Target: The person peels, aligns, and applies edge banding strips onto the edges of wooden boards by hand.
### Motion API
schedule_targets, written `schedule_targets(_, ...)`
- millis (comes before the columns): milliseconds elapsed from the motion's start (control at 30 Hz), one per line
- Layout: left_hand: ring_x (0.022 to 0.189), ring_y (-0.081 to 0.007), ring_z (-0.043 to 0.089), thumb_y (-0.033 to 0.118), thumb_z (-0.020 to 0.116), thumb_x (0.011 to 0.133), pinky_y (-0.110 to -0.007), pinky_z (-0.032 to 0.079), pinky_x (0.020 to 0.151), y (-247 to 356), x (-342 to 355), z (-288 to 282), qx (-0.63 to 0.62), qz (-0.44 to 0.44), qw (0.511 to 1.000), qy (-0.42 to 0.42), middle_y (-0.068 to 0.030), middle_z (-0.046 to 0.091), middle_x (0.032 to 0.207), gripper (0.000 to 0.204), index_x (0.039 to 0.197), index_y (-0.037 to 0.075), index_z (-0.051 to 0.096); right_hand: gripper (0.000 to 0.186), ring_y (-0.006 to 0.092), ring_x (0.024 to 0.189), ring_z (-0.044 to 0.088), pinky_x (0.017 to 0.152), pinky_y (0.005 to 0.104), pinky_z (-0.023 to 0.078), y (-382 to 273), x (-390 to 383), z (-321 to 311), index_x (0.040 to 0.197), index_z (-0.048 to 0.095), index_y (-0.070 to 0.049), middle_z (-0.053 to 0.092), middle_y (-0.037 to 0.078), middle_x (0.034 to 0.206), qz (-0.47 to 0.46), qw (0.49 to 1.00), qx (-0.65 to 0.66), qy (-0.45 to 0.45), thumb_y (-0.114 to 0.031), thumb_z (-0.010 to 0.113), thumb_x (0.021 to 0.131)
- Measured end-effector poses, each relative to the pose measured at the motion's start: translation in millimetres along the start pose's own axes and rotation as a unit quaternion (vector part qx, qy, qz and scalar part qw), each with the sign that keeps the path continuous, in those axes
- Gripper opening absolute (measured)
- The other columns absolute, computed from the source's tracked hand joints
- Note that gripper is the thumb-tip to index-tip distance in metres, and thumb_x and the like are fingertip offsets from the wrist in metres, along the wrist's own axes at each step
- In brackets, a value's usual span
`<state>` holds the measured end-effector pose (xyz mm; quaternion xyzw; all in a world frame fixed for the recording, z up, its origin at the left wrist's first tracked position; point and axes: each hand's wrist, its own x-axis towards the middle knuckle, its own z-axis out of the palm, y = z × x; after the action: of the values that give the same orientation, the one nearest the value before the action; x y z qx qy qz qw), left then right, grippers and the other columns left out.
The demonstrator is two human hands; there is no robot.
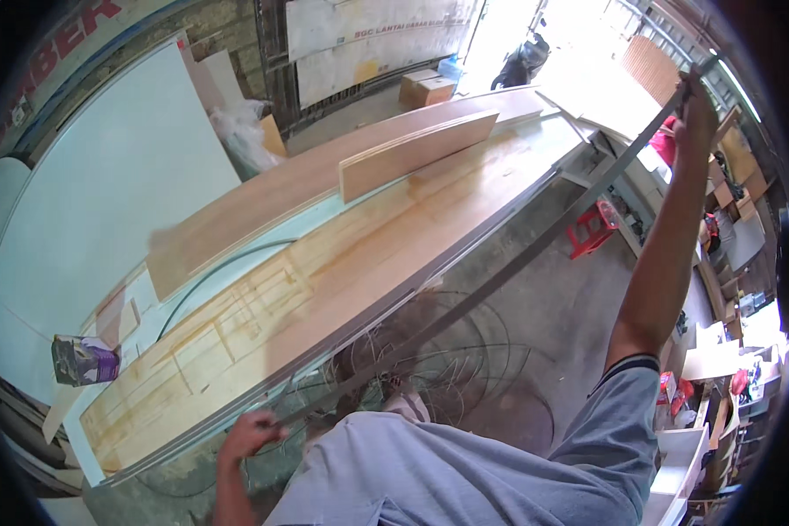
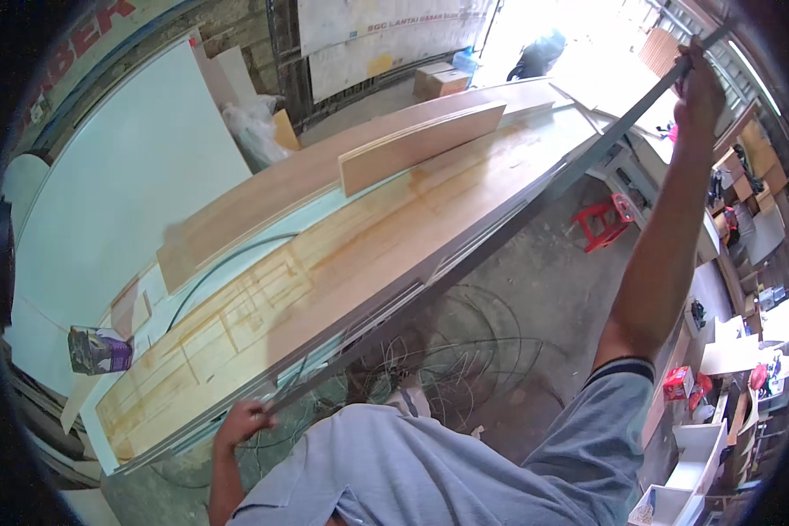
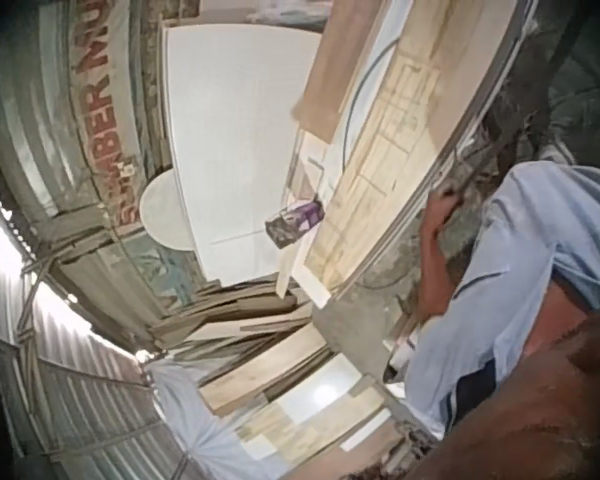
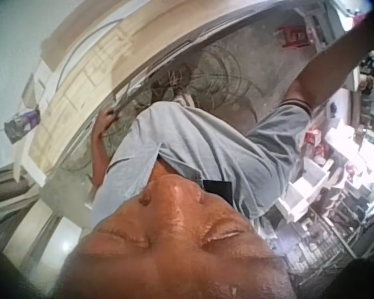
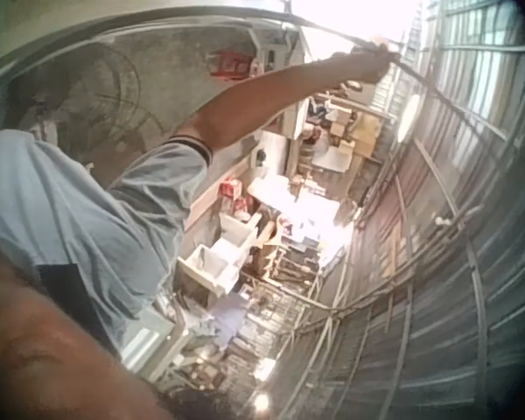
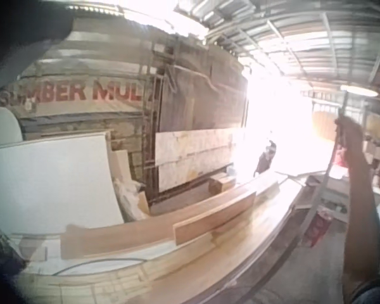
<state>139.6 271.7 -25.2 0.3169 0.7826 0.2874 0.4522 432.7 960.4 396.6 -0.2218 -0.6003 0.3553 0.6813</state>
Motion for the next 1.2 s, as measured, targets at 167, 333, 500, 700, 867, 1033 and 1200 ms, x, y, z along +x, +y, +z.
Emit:
schedule_targets(167,0.053,-0.0136,0.054,0.028,0.072,0.069,-0.032,0.041,0.05,-67,-117,-38,0.008,-0.059,0.996,0.065,-0.0058,0.056,0.054,0.028,0.072,0.0,0.069,0.019,0.0076,0.055,0.05,0.046,0.0215,0.034,103,77,-19,0.094,0.068,-0.009,0.061,0.001,0.072,0.05,0.997,-0.031,0.041,-0.026,0.061,0.092)
schedule_targets(333,0.075,-0.0198,0.061,0.042,0.072,0.078,-0.035,0.05,0.068,-35,-180,-74,-0.085,-0.194,0.974,0.076,-0.0096,0.066,0.089,0.053,0.112,0.002,0.065,0.027,0.0138,0.062,0.058,0.057,0.0303,0.045,182,121,-108,0.089,0.069,-0.005,0.066,0.006,0.074,-0.112,0.885,-0.451,0.044,-0.021,0.049,0.094)
schedule_targets(500,0.057,-0.0132,0.05,0.042,0.074,0.076,-0.03,0.043,0.054,7,-194,-89,-0.063,-0.126,0.985,0.102,-0.0017,0.056,0.067,0.042,0.091,0.004,0.067,0.025,0.027,0.073,0.062,0.063,0.0369,0.049,387,-3,-98,0.101,0.068,-0.015,0.065,0.014,0.083,-0.095,0.961,-0.236,-0.106,-0.009,0.056,0.08)
schedule_targets(700,0.046,-0.0084,0.037,0.034,0.07,0.082,-0.029,0.036,0.045,111,-165,-79,-0.032,-0.155,0.979,0.126,0.0019,0.043,0.053,0.033,0.067,0.009,0.054,0.03,0.0203,0.068,0.057,0.064,0.0323,0.044,531,-309,7,0.094,0.064,-0.002,0.067,0.011,0.083,0.337,0.935,-0.076,-0.084,-0.024,0.046,0.084)
schedule_targets(867,0.045,-0.0095,0.031,0.021,0.062,0.087,-0.03,0.032,0.045,137,-172,-84,-0.022,-0.189,0.975,0.115,0.0016,0.038,0.051,0.032,0.061,0.009,0.048,0.008,0.0236,0.052,0.059,0.042,0.0314,0.043,525,-425,39,0.091,0.051,-0.002,0.061,0.015,0.071,0.534,0.839,0.065,0.077,-0.009,0.054,0.089)
schedule_targets(1033,0.047,-0.0106,0.034,0.02,0.061,0.084,-0.03,0.033,0.046,151,-185,-100,0.04,-0.217,0.967,0.127,-0.0003,0.041,0.052,0.028,0.062,0.005,0.052,0.011,0.0245,0.054,0.061,0.044,0.0385,0.05,526,-371,25,0.094,0.047,0.0,0.061,0.017,0.075,0.526,0.839,0.072,0.124,-0.01,0.051,0.094)
schedule_targets(1200,0.046,-0.0098,0.034,0.02,0.061,0.085,-0.029,0.032,0.045,172,-154,-97,0.065,-0.202,0.97,0.117,0.0002,0.043,0.052,0.026,0.065,0.005,0.055,0.018,0.0257,0.059,0.063,0.049,0.0362,0.053,515,-331,45,0.102,0.047,0.004,0.062,0.017,0.079,0.509,0.834,0.172,0.126,-0.011,0.053,0.094)
